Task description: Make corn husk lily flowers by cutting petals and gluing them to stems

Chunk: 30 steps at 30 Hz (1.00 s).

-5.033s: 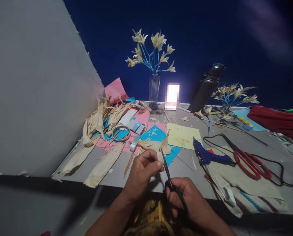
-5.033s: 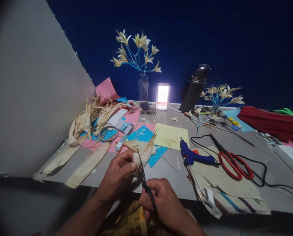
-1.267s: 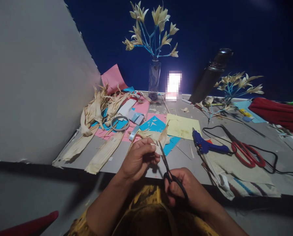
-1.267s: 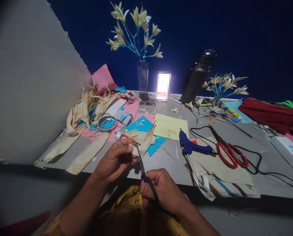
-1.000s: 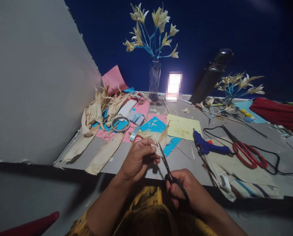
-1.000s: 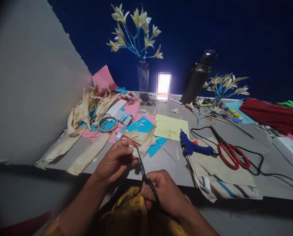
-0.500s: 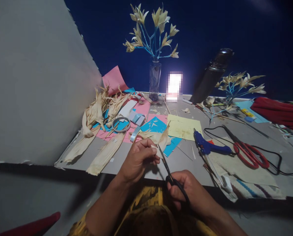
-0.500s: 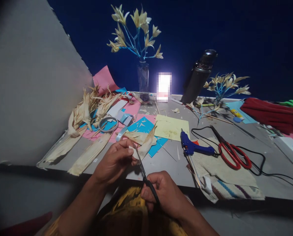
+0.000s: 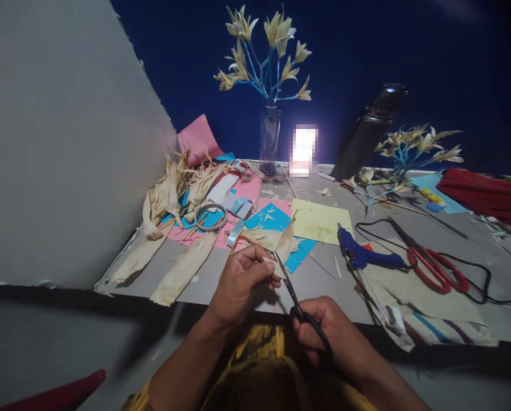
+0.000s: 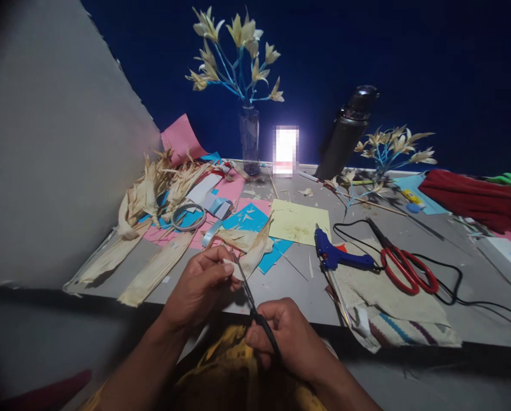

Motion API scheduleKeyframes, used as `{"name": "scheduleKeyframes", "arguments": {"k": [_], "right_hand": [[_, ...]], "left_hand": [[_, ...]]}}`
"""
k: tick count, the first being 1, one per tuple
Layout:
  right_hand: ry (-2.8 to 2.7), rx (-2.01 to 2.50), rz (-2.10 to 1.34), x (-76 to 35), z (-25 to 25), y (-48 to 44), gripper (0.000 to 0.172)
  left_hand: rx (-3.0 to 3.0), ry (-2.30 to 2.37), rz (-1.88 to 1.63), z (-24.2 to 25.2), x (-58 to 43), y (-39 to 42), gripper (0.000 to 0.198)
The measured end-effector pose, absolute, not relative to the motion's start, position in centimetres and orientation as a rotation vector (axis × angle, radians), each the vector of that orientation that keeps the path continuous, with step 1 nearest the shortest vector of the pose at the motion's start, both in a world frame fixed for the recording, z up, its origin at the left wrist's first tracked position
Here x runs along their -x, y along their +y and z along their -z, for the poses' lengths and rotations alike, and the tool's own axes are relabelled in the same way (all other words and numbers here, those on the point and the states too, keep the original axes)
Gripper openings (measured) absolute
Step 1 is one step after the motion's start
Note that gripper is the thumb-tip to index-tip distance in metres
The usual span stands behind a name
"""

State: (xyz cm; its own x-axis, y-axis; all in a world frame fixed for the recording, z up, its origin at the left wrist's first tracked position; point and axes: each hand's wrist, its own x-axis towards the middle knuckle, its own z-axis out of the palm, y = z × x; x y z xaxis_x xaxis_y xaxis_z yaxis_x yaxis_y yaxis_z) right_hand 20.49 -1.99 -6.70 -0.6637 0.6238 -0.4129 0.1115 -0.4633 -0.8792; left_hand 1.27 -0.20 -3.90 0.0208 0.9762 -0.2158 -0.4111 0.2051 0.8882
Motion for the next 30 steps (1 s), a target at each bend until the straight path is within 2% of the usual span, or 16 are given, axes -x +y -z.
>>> {"name": "scheduleKeyframes", "arguments": {"k": [17, 25, 30], "right_hand": [[-1.333, 1.021, -2.220, -20.3, 7.2, -1.8, 0.063], [-1.213, 0.730, -2.299, -20.6, 7.5, -1.9, 0.062], [-1.249, 0.711, -2.307, -20.9, 7.9, -2.0, 0.059]], "left_hand": [[-0.510, 0.975, -1.333, 4.0, -2.8, -1.6, 0.017], [-0.526, 0.992, -1.288, 4.0, -2.8, -1.4, 0.016], [-0.616, 1.030, -1.221, 3.6, -2.6, -1.3, 0.016]]}}
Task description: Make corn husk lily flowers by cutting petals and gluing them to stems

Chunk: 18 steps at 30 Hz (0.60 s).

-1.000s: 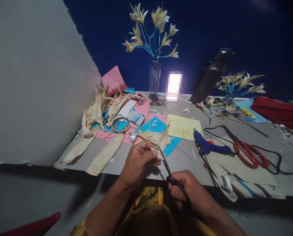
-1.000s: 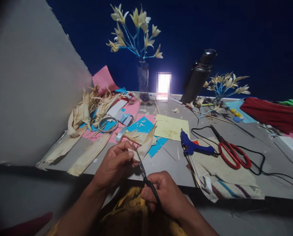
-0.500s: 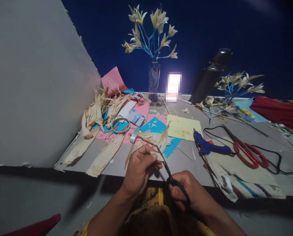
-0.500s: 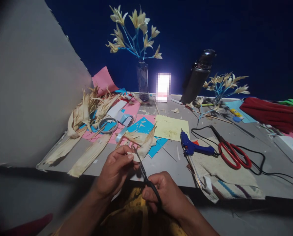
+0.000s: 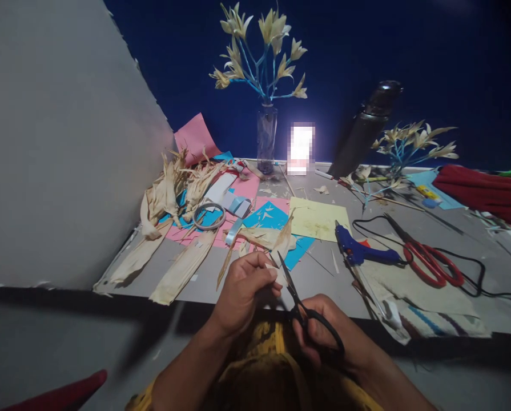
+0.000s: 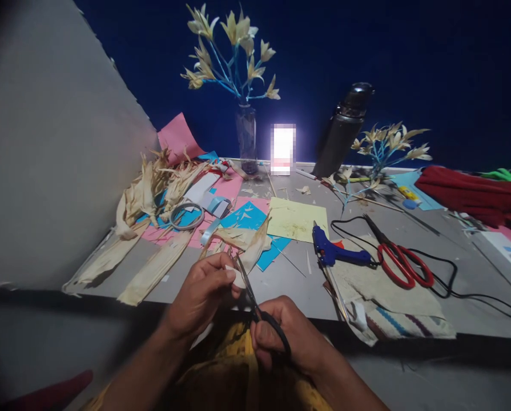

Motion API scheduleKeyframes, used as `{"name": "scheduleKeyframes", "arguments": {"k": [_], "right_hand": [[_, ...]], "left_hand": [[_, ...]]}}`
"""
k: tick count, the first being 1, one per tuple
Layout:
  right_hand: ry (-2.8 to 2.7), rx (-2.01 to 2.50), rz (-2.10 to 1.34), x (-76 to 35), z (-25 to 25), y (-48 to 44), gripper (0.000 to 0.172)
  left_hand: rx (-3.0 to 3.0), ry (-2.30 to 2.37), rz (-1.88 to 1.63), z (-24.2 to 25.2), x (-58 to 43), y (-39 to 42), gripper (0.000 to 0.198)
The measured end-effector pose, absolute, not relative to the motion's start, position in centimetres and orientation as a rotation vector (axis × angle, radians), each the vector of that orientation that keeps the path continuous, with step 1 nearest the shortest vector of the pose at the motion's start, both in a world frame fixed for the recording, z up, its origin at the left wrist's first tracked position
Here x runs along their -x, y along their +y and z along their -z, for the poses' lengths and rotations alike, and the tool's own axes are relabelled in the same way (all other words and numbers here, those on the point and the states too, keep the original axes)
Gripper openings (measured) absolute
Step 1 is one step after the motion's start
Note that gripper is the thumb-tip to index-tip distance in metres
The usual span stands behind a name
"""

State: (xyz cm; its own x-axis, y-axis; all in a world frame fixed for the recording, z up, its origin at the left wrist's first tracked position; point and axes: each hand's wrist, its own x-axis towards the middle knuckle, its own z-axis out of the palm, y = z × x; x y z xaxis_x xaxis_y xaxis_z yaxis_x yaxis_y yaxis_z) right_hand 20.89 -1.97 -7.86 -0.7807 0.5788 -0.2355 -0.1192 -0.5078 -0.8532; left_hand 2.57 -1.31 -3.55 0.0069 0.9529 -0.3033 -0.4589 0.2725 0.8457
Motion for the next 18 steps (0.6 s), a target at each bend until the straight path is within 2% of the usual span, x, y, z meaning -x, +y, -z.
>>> {"name": "scheduleKeyframes", "arguments": {"k": [18], "right_hand": [[-1.285, 0.778, -2.299, -21.29, 8.38, -1.98, 0.059]], "left_hand": [[-0.644, 1.122, -1.226, 3.16, -2.18, -1.26, 0.019]]}}
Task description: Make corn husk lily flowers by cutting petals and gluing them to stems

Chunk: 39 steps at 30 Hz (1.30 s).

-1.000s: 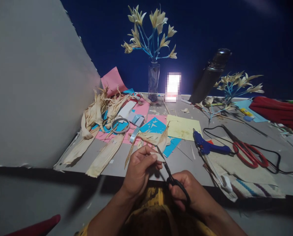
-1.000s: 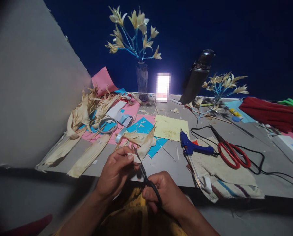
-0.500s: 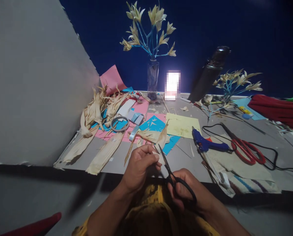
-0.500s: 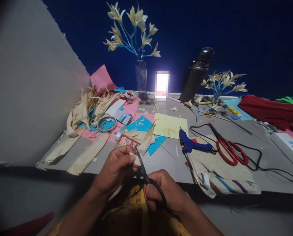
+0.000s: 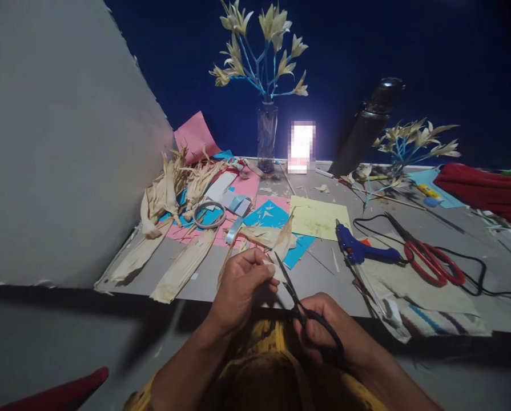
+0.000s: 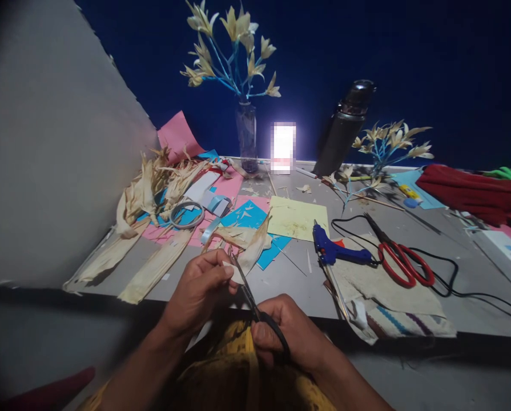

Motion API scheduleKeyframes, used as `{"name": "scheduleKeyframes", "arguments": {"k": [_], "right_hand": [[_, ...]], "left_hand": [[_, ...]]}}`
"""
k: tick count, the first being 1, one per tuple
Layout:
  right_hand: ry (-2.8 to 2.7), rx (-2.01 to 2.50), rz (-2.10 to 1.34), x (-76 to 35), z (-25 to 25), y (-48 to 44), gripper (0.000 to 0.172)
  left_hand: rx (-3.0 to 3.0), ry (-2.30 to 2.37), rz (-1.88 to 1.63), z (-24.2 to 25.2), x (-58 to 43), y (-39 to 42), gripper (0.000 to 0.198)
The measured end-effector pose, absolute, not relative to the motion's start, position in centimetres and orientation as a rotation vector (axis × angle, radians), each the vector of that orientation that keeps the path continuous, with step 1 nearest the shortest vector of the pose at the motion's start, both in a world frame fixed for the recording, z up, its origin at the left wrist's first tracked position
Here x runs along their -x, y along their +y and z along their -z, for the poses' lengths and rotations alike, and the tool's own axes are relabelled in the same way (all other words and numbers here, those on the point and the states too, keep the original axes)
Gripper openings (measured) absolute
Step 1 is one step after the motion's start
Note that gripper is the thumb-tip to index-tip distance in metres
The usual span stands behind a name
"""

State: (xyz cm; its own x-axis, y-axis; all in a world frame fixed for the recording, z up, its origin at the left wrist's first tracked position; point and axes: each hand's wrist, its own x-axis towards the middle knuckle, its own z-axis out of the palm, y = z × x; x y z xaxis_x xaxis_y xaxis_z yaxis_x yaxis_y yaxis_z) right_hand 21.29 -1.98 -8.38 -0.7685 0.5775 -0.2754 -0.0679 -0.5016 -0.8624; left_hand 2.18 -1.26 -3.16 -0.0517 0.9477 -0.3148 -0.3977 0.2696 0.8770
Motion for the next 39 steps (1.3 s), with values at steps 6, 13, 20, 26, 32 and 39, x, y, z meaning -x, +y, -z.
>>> {"name": "scheduleKeyframes", "arguments": {"k": [6, 13, 20, 26, 32, 39], "right_hand": [[-1.294, 0.801, -2.319, -21.2, 8.1, -2.0, 0.058], [-1.347, 0.785, -2.326, -21.2, 7.7, -2.0, 0.059], [-1.362, 0.804, -2.347, -21.5, 7.7, -2.0, 0.060], [-1.337, 0.841, -2.354, -21.5, 8.3, -2.1, 0.059], [-1.301, 0.861, -2.374, -21.4, 8.2, -2.1, 0.056], [-1.310, 0.890, -2.365, -21.2, 7.7, -2.1, 0.058]], "left_hand": [[-0.754, 1.207, -1.230, 3.3, -1.8, -1.4, 0.018], [-0.832, 1.219, -1.225, 2.9, -1.2, -1.3, 0.018], [-0.889, 1.264, -1.188, 2.2, -0.7, -1.2, 0.019], [-0.873, 1.258, -1.184, 2.1, -0.6, -1.1, 0.020], [-0.869, 1.259, -1.177, 2.1, -0.4, -1.0, 0.020], [-0.854, 1.237, -1.183, 2.1, -0.5, -1.0, 0.020]]}}
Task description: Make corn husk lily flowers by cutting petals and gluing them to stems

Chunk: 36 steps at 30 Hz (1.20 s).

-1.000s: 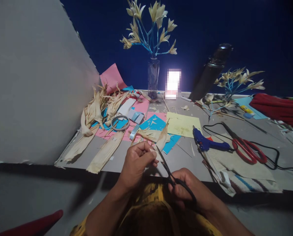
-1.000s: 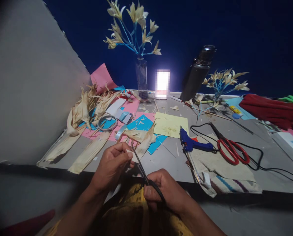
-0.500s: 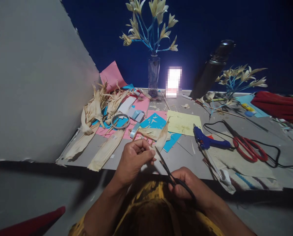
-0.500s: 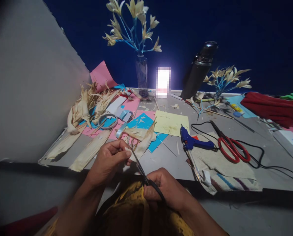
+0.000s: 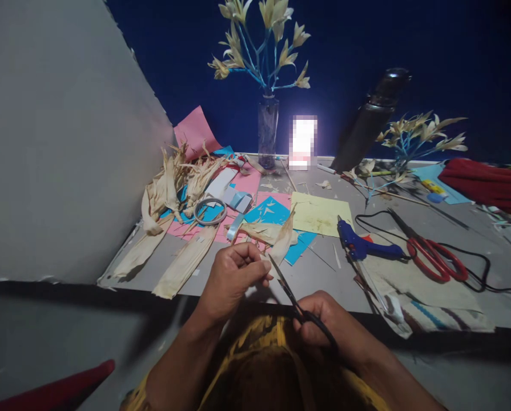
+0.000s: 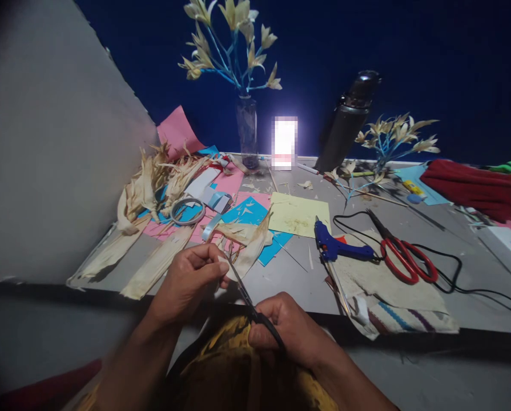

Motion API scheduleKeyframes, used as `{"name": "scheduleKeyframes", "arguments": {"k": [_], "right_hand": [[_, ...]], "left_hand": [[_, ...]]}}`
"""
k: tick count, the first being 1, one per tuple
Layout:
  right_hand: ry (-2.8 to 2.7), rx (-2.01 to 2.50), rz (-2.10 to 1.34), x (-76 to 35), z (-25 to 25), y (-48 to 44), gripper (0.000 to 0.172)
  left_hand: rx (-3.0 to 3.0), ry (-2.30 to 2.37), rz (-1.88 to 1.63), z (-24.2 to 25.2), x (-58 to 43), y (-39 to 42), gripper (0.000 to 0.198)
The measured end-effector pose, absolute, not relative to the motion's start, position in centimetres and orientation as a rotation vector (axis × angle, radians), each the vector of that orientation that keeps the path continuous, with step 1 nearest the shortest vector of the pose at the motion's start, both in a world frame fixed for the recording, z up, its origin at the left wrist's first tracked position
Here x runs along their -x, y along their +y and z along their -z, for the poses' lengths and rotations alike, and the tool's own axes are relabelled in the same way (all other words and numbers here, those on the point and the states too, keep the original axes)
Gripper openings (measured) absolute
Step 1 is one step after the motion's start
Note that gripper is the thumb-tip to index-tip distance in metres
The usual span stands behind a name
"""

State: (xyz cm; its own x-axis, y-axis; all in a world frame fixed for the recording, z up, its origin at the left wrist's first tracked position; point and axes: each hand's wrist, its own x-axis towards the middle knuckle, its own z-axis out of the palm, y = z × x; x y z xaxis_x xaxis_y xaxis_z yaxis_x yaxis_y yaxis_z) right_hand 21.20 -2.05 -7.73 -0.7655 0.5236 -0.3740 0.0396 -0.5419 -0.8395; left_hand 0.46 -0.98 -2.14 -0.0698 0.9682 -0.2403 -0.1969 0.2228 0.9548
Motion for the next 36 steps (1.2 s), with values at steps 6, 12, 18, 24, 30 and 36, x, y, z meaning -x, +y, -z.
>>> {"name": "scheduleKeyframes", "arguments": {"k": [6, 12, 18, 24, 30, 36], "right_hand": [[-1.312, 0.910, -2.361, -21.2, 7.9, -2.1, 0.058], [-1.330, 0.853, -2.317, -21.0, 7.8, -2.1, 0.061], [-1.336, 0.903, -2.311, -20.7, 7.3, -1.9, 0.059], [-1.357, 0.903, -2.295, -20.6, 7.6, -2.0, 0.062], [-1.286, 0.671, -2.346, -20.7, 8.3, -2.2, 0.065], [-1.119, 0.722, -2.288, -20.5, 8.0, -2.2, 0.058]], "left_hand": [[-0.828, 1.261, -1.193, 2.2, -0.6, -1.1, 0.019], [-0.800, 1.248, -1.227, 2.5, -0.9, -1.4, 0.020], [-0.745, 1.220, -1.258, 2.9, -1.0, -1.8, 0.021], [-0.661, 1.196, -1.341, 3.9, -1.9, -2.5, 0.018], [-0.584, 1.136, -1.345, 4.4, -3.0, -2.7, 0.017], [-0.512, 1.128, -1.331, 3.9, -2.9, -2.3, 0.018]]}}
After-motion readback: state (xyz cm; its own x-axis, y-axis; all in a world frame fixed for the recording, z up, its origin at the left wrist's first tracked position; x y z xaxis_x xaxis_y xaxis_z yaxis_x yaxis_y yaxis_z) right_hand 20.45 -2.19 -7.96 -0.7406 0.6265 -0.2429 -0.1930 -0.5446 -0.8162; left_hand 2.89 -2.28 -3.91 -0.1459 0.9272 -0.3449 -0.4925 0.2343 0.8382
